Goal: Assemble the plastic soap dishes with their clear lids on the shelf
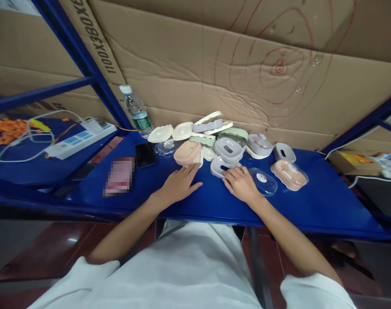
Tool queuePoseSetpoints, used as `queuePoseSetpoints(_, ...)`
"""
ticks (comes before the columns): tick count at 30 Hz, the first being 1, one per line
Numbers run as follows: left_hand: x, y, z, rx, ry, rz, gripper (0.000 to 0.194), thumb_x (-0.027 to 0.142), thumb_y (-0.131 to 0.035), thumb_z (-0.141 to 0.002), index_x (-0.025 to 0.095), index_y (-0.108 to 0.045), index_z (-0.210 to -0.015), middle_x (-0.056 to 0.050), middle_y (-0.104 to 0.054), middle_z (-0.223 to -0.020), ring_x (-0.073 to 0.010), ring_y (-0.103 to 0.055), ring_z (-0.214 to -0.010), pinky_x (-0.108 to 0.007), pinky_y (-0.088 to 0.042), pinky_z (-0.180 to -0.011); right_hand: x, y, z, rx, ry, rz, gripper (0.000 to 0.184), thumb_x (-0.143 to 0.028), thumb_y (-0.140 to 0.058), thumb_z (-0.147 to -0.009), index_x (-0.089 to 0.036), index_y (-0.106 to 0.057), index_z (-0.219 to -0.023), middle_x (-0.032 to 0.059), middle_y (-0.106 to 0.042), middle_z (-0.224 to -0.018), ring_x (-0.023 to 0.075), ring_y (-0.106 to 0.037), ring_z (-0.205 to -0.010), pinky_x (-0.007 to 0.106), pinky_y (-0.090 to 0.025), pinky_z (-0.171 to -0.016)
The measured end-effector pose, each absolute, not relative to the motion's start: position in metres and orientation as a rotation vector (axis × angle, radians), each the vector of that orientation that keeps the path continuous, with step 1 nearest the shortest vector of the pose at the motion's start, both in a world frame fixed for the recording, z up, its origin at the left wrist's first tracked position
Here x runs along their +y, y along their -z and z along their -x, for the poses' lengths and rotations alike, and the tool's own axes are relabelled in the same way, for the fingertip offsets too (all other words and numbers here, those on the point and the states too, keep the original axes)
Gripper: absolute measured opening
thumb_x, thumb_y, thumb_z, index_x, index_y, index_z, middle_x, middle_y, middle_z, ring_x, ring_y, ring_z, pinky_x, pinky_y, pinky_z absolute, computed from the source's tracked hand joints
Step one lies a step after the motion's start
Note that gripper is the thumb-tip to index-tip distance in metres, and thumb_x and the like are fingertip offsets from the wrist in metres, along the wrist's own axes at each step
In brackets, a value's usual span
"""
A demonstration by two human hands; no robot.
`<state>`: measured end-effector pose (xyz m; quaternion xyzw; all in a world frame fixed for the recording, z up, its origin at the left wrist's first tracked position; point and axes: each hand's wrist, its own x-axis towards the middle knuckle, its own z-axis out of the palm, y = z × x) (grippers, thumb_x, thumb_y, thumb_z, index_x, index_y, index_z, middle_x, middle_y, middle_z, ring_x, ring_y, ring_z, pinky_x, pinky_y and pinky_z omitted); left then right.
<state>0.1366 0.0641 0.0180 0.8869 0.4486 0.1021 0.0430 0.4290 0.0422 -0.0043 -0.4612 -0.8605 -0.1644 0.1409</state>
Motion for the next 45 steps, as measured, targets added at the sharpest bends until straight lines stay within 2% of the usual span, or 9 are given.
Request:
queuePoseSetpoints(5,0.051,-0.011,-0.121,1.296,-0.358,-2.708,0.054,0.042,-0.062,-0.108,0.020,-0.051,-0.156,-0.016,-0.065,-0.147,-0.0342,-0.063,-0.137,-0.045,-0.054,-0.108,0.041,0.010,-0.432,-2.486,0.350,1.210,0.035,-0.036,-0.051,-0.114,-0.018,-0.075,-0.131,0.0119,-0.080,-0.117,0.0265,-0.070,-0.106,0.042,-0.046,-0.099)
queuePoseSetpoints(9,0.027,-0.001,-0.090,1.232,-0.461,-2.689,0.029,0.038,-0.065,-0.107,0.025,-0.069,-0.133,-0.008,-0.073,-0.125,-0.0295,-0.069,-0.117,-0.046,-0.054,-0.104,0.045,0.012,-0.436,-2.481,0.279,1.207,0.035,-0.039,-0.053,-0.113,-0.019,-0.074,-0.132,0.0133,-0.078,-0.125,0.0283,-0.070,-0.116,0.043,-0.046,-0.101)
queuePoseSetpoints(13,0.007,0.005,-0.064,1.086,-0.552,-2.632,0.015,0.035,-0.068,-0.105,0.024,-0.074,-0.113,-0.006,-0.070,-0.113,-0.0247,-0.065,-0.104,-0.044,-0.055,-0.100,0.047,0.009,-0.439,-2.503,0.191,1.199,0.035,-0.041,-0.058,-0.111,-0.020,-0.072,-0.135,0.0135,-0.077,-0.133,0.0300,-0.069,-0.127,0.046,-0.045,-0.106)
queuePoseSetpoints(18,0.001,0.007,-0.057,0.897,-0.709,-2.559,0.012,0.026,-0.064,-0.107,0.023,-0.073,-0.115,-0.008,-0.066,-0.121,-0.0213,-0.067,-0.113,-0.036,-0.058,-0.100,0.025,-0.004,-0.434,-2.406,0.151,1.252,0.034,-0.037,-0.053,-0.114,-0.021,-0.072,-0.136,0.0115,-0.079,-0.133,0.0280,-0.074,-0.122,0.044,-0.049,-0.102)
queuePoseSetpoints(24,0.009,0.019,-0.067,0.874,-0.822,-2.640,0.016,0.026,-0.061,-0.108,0.023,-0.071,-0.119,-0.011,-0.064,-0.134,-0.0227,-0.071,-0.115,-0.039,-0.063,-0.102,-0.022,-0.004,-0.404,-2.253,0.029,1.212,0.030,-0.034,-0.058,-0.112,-0.026,-0.071,-0.139,0.0081,-0.080,-0.132,0.0244,-0.075,-0.119,0.046,-0.047,-0.109)
queuePoseSetpoints(31,0.015,0.025,-0.066,0.980,-0.964,-2.631,0.052,0.030,-0.067,-0.106,0.031,-0.053,-0.157,-0.017,-0.042,-0.168,-0.0311,-0.064,-0.138,-0.050,-0.064,-0.108,-0.035,0.005,-0.362,-2.364,0.069,1.100,0.033,-0.021,-0.055,-0.113,-0.024,-0.067,-0.144,0.0075,-0.077,-0.139,0.0225,-0.070,-0.129,0.048,-0.038,-0.119)
queuePoseSetpoints(39,0.017,0.025,-0.064,0.862,-0.861,-2.633,0.032,0.031,-0.068,-0.105,0.027,-0.071,-0.137,-0.011,-0.061,-0.156,-0.0308,-0.060,-0.143,-0.053,-0.055,-0.120,-0.044,0.014,-0.334,-2.450,0.159,1.113,0.036,-0.017,-0.052,-0.112,-0.021,-0.064,-0.147,0.0092,-0.075,-0.142,0.0244,-0.066,-0.132,0.051,-0.034,-0.125)
queuePoseSetpoints(43,0.017,0.023,-0.065,0.899,-0.842,-2.598,0.031,0.032,-0.067,-0.106,0.027,-0.073,-0.136,-0.010,-0.061,-0.157,-0.0306,-0.060,-0.142,-0.053,-0.053,-0.122,-0.037,0.002,-0.376,-2.339,0.004,1.176,0.040,-0.031,-0.054,-0.113,-0.024,-0.060,-0.152,0.0094,-0.069,-0.150,0.0229,-0.061,-0.141,0.045,-0.041,-0.124)
queuePoseSetpoints(45,0.016,0.022,-0.065,0.909,-0.827,-2.589,0.029,0.031,-0.065,-0.107,0.027,-0.073,-0.134,-0.009,-0.061,-0.159,-0.0300,-0.059,-0.143,-0.053,-0.051,-0.123,-0.032,0.001,-0.410,-2.109,0.118,1.438,0.041,-0.036,-0.050,-0.114,-0.025,-0.060,-0.152,0.0125,-0.066,-0.153,0.0264,-0.060,-0.143,0.049,-0.043,-0.123)
